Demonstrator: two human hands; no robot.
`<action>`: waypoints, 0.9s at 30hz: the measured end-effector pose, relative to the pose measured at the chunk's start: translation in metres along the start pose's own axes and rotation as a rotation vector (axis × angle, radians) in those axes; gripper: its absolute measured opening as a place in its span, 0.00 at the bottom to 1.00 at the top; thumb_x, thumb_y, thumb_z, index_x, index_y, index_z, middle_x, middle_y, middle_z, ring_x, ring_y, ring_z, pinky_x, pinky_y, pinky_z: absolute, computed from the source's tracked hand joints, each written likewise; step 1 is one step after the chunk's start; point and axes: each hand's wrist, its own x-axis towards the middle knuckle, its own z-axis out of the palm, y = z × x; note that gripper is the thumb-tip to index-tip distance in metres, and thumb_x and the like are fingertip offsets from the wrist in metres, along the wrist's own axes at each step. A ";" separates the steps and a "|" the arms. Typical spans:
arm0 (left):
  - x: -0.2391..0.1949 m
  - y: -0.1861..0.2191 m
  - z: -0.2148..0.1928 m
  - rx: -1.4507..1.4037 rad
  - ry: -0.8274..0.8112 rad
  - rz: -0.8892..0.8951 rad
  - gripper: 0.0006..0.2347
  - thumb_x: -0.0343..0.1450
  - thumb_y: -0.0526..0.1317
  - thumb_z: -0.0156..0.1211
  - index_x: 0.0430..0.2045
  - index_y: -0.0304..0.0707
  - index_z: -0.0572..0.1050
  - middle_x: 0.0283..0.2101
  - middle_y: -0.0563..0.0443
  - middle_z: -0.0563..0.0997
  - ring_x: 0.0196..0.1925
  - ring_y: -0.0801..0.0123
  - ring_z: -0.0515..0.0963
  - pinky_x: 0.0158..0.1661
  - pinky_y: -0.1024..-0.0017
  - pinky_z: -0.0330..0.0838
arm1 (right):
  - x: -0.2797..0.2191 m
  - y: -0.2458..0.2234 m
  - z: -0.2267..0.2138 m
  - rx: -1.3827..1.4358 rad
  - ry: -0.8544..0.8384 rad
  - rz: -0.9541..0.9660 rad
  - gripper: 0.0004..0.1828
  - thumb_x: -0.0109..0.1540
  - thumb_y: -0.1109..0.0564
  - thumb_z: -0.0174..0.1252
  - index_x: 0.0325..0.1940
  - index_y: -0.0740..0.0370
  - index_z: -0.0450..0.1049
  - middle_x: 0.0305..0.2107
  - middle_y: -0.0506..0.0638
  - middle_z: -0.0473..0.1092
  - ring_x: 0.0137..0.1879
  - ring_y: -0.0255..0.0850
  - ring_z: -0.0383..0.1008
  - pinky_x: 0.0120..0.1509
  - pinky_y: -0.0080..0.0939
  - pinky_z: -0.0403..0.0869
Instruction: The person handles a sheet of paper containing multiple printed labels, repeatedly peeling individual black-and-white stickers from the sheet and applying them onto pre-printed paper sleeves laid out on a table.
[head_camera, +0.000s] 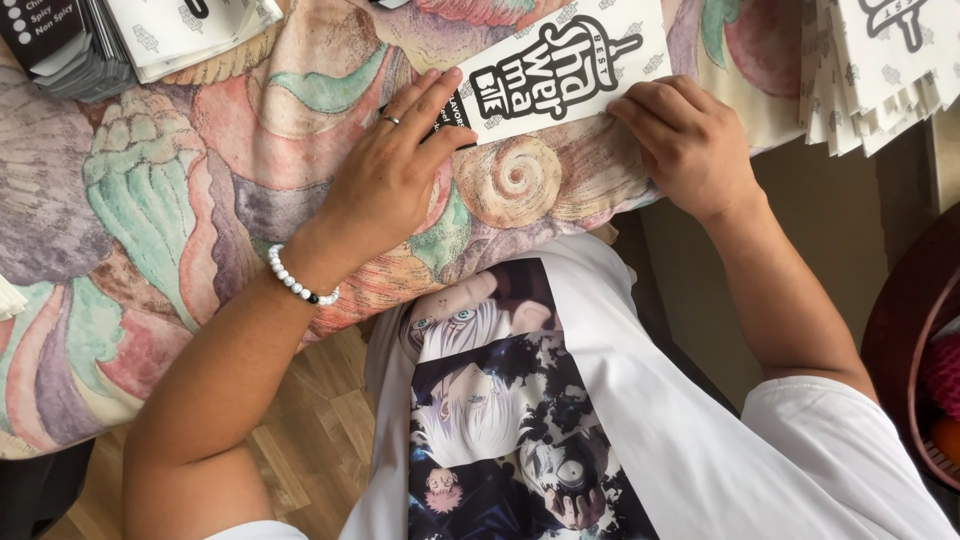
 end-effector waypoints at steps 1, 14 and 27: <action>0.000 0.000 0.001 0.002 0.000 0.002 0.16 0.73 0.20 0.48 0.54 0.31 0.73 0.72 0.32 0.57 0.75 0.42 0.56 0.74 0.50 0.54 | 0.000 0.001 0.000 -0.001 0.002 0.001 0.10 0.70 0.74 0.57 0.53 0.71 0.81 0.47 0.56 0.74 0.44 0.49 0.73 0.44 0.42 0.76; 0.001 0.001 0.004 0.018 0.006 -0.027 0.12 0.72 0.20 0.50 0.46 0.31 0.73 0.71 0.29 0.59 0.75 0.42 0.57 0.74 0.52 0.50 | -0.002 0.008 0.005 0.072 0.019 0.044 0.11 0.69 0.77 0.59 0.49 0.70 0.82 0.45 0.55 0.74 0.44 0.49 0.73 0.45 0.43 0.77; 0.011 0.009 0.006 0.238 -0.045 -0.011 0.05 0.77 0.28 0.48 0.42 0.30 0.71 0.67 0.20 0.60 0.68 0.36 0.65 0.69 0.50 0.62 | 0.038 0.004 -0.003 -0.025 -0.096 0.138 0.13 0.73 0.66 0.64 0.60 0.57 0.85 0.26 0.45 0.66 0.30 0.40 0.65 0.24 0.37 0.59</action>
